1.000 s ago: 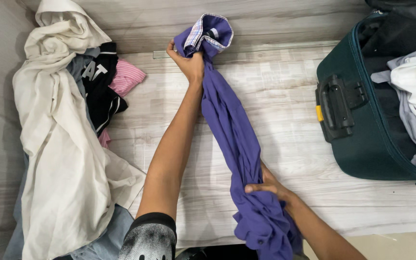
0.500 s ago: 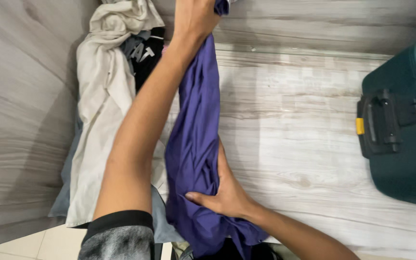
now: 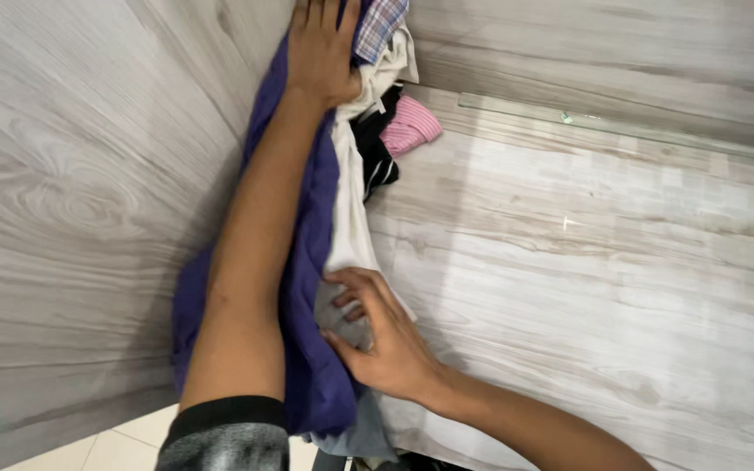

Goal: The person buttons a white shirt and a purple shirt by hand, then folds them and places them into an open green suitcase next to other packed clothing.

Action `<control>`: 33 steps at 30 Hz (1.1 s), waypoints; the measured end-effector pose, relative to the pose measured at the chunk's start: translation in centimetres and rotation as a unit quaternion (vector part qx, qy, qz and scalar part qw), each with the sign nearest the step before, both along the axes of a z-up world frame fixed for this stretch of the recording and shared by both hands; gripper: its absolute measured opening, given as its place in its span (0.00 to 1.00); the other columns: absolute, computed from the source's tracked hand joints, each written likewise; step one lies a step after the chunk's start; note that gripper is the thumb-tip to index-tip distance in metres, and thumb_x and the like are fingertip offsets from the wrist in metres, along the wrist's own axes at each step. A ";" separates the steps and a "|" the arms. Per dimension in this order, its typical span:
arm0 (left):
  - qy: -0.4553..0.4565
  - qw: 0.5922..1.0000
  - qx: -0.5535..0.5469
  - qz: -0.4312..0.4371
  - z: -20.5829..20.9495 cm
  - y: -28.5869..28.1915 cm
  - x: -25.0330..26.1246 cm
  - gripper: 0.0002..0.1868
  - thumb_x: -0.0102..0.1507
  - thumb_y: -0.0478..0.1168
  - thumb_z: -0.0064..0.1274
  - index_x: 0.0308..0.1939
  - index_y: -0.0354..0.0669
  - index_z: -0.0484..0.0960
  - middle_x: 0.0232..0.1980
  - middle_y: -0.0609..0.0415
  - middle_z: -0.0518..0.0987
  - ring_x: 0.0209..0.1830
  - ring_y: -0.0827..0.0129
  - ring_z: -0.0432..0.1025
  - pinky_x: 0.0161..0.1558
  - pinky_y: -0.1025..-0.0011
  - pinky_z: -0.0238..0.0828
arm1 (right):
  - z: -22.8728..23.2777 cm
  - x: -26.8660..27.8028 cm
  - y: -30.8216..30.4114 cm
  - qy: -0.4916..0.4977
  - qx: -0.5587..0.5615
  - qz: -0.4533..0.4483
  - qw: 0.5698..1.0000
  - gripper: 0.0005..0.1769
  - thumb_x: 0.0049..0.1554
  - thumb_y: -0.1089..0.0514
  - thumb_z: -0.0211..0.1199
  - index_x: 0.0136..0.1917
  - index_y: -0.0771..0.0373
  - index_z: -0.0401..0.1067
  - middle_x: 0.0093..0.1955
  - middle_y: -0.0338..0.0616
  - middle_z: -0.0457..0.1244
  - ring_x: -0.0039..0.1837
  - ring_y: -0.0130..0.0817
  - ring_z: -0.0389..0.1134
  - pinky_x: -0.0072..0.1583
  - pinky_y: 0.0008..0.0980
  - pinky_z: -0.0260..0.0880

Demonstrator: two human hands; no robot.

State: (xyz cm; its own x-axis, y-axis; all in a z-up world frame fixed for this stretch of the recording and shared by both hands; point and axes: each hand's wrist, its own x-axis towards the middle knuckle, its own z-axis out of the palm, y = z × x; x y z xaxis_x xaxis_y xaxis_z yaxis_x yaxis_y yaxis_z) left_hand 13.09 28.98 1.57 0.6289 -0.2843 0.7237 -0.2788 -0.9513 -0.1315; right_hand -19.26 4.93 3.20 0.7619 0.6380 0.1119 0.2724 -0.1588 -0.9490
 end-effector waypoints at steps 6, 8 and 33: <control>0.022 0.999 -0.048 0.004 -2.1 0.0 0.4 0.51 0.48 0.44 0.57 0.76 0.35 0.60 0.69 0.28 0.65 0.72 0.31 0.56 0.77 0.48 0.41 | -2.5 1.7 0.1 -0.186 0.007 -0.083 0.979 0.46 0.58 0.59 0.69 0.80 0.66 0.45 0.78 0.62 0.46 0.81 0.58 0.48 0.76 0.53 0.55; 0.024 0.999 -0.048 0.002 -2.0 0.0 0.6 0.51 0.49 0.44 0.57 0.76 0.35 0.60 0.69 0.28 0.65 0.72 0.33 0.57 0.78 0.47 0.40 | -3.4 3.3 0.7 -0.208 0.003 -0.114 0.971 0.48 0.59 0.59 0.68 0.81 0.65 0.42 0.80 0.62 0.45 0.82 0.57 0.47 0.77 0.55 0.53; 0.533 0.780 0.245 -0.218 7.9 -36.0 -23.7 0.25 0.65 0.60 0.50 0.44 0.41 0.82 0.33 0.49 0.83 0.35 0.55 0.80 0.41 0.55 0.74 | 2.4 5.7 -27.8 -0.092 0.019 -0.329 0.940 0.41 0.58 0.61 0.66 0.79 0.57 0.51 0.72 0.51 0.56 0.68 0.39 0.65 0.64 0.38 0.71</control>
